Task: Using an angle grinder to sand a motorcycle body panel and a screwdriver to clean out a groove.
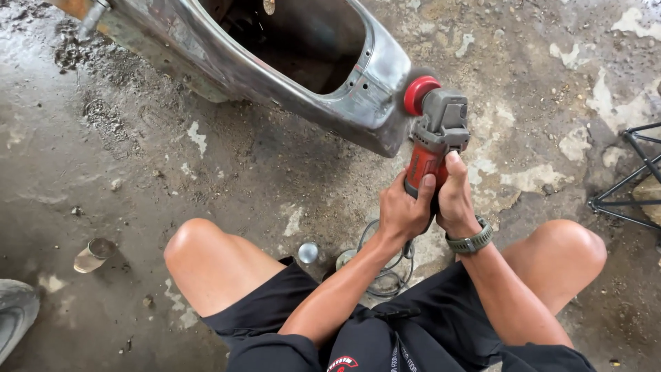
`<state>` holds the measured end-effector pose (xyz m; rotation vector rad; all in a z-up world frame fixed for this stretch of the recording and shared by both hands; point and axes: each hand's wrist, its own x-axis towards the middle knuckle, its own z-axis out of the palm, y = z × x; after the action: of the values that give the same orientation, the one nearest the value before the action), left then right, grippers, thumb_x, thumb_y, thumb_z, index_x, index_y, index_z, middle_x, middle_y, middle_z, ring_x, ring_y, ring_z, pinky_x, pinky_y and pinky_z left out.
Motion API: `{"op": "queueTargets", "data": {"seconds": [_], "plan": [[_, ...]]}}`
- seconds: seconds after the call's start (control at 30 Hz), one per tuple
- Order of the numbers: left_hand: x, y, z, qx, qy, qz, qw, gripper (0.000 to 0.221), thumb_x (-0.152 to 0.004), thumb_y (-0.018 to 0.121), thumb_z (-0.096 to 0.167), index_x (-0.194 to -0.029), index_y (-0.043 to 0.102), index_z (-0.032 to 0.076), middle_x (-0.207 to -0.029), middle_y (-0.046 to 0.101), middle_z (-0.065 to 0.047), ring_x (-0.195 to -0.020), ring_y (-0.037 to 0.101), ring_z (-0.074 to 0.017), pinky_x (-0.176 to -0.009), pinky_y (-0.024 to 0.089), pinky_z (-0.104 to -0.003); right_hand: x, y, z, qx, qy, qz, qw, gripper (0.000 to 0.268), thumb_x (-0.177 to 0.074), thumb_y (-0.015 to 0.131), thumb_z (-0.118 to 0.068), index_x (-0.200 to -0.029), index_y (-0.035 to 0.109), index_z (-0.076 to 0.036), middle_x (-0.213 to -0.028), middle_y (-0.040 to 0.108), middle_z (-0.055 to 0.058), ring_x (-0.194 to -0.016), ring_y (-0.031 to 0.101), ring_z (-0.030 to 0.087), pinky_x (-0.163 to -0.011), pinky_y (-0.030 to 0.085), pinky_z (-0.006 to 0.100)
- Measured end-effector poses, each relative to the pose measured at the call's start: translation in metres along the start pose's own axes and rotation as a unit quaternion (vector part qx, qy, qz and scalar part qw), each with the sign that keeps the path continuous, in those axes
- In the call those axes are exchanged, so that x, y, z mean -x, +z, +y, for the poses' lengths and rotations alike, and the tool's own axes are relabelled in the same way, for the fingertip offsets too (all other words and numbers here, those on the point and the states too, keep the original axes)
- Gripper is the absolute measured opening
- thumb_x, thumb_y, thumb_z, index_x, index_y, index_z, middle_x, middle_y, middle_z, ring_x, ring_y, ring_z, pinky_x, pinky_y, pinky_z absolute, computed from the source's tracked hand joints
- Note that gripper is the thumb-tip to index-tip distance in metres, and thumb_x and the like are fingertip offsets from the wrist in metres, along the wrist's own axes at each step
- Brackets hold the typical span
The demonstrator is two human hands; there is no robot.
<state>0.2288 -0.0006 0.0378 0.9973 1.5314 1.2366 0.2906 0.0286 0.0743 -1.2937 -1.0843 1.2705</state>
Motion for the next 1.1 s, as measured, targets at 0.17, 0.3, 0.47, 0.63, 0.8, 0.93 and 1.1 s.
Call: {"op": "queueTargets", "data": {"seconds": [0.17,0.3,0.47,0.63,0.8,0.93,1.1], "plan": [[0.000,-0.001,0.000,0.007,-0.009,-0.009,1.000,0.071,-0.084,0.053,0.070,-0.105,0.067,0.003,-0.065,0.065,-0.023,-0.070,0.070,-0.0436,-0.058,0.050,-0.049,-0.008,-0.011,0.014,-0.038,0.025,-0.017,0.999,0.044,-0.102,0.041,-0.039,-0.121,0.064,-0.006,-0.102,0.067,0.011,-0.088,0.059,0.019,-0.077,0.054,0.033],[-0.003,-0.009,0.001,0.010,-0.026,-0.016,0.999,0.069,-0.086,0.051,0.070,-0.098,0.068,0.004,-0.066,0.066,-0.023,-0.071,0.070,-0.0450,-0.060,0.051,-0.049,-0.009,-0.005,0.005,-0.053,0.039,-0.047,0.997,0.048,-0.102,0.041,-0.043,-0.123,0.065,-0.006,-0.097,0.067,0.008,-0.082,0.059,0.016,-0.073,0.055,0.029],[-0.010,-0.016,-0.003,-0.003,-0.035,-0.018,0.999,0.063,-0.087,0.050,0.069,-0.094,0.068,0.009,-0.065,0.066,-0.020,-0.071,0.070,-0.0426,-0.060,0.051,-0.048,-0.012,0.003,0.010,-0.063,0.027,-0.039,0.997,0.045,-0.102,0.041,-0.040,-0.120,0.065,-0.006,-0.095,0.065,0.008,-0.080,0.060,0.016,-0.069,0.055,0.029],[-0.012,-0.019,-0.001,0.011,-0.040,-0.018,0.999,0.058,-0.090,0.051,0.066,-0.089,0.067,0.010,-0.063,0.065,-0.018,-0.068,0.070,-0.0399,-0.058,0.051,-0.046,-0.013,-0.006,0.024,-0.008,-0.003,-0.041,0.999,0.044,-0.105,0.043,-0.040,-0.113,0.066,-0.003,-0.090,0.064,0.009,-0.081,0.059,0.015,-0.066,0.055,0.029],[-0.010,-0.015,0.000,0.011,-0.030,-0.002,1.000,0.054,-0.089,0.054,0.063,-0.084,0.066,0.011,-0.061,0.065,-0.016,-0.066,0.070,-0.0385,-0.058,0.051,-0.045,-0.011,0.001,0.015,0.092,-0.059,-0.005,0.994,0.042,-0.113,0.045,-0.038,-0.085,0.065,-0.012,-0.076,0.056,-0.002,-0.071,0.051,0.008,-0.058,0.045,0.024],[-0.014,-0.012,-0.004,0.014,-0.027,-0.005,1.000,0.057,-0.090,0.053,0.065,-0.081,0.065,0.010,-0.060,0.065,-0.016,-0.064,0.069,-0.0355,-0.057,0.051,-0.043,-0.005,0.017,-0.005,0.069,-0.061,0.013,0.996,0.042,-0.111,0.048,-0.038,-0.086,0.067,-0.010,-0.074,0.058,0.001,-0.068,0.052,0.009,-0.055,0.046,0.025],[-0.005,-0.027,0.018,0.005,-0.025,-0.028,0.999,0.063,-0.089,0.053,0.063,-0.088,0.067,0.002,-0.066,0.063,-0.028,-0.074,0.066,-0.0527,-0.062,0.048,-0.056,-0.023,-0.065,0.103,0.107,-0.054,0.005,0.993,0.045,-0.114,0.040,-0.042,-0.088,0.061,-0.011,-0.084,0.056,0.002,-0.075,0.047,0.016,-0.066,0.043,0.030]]}}
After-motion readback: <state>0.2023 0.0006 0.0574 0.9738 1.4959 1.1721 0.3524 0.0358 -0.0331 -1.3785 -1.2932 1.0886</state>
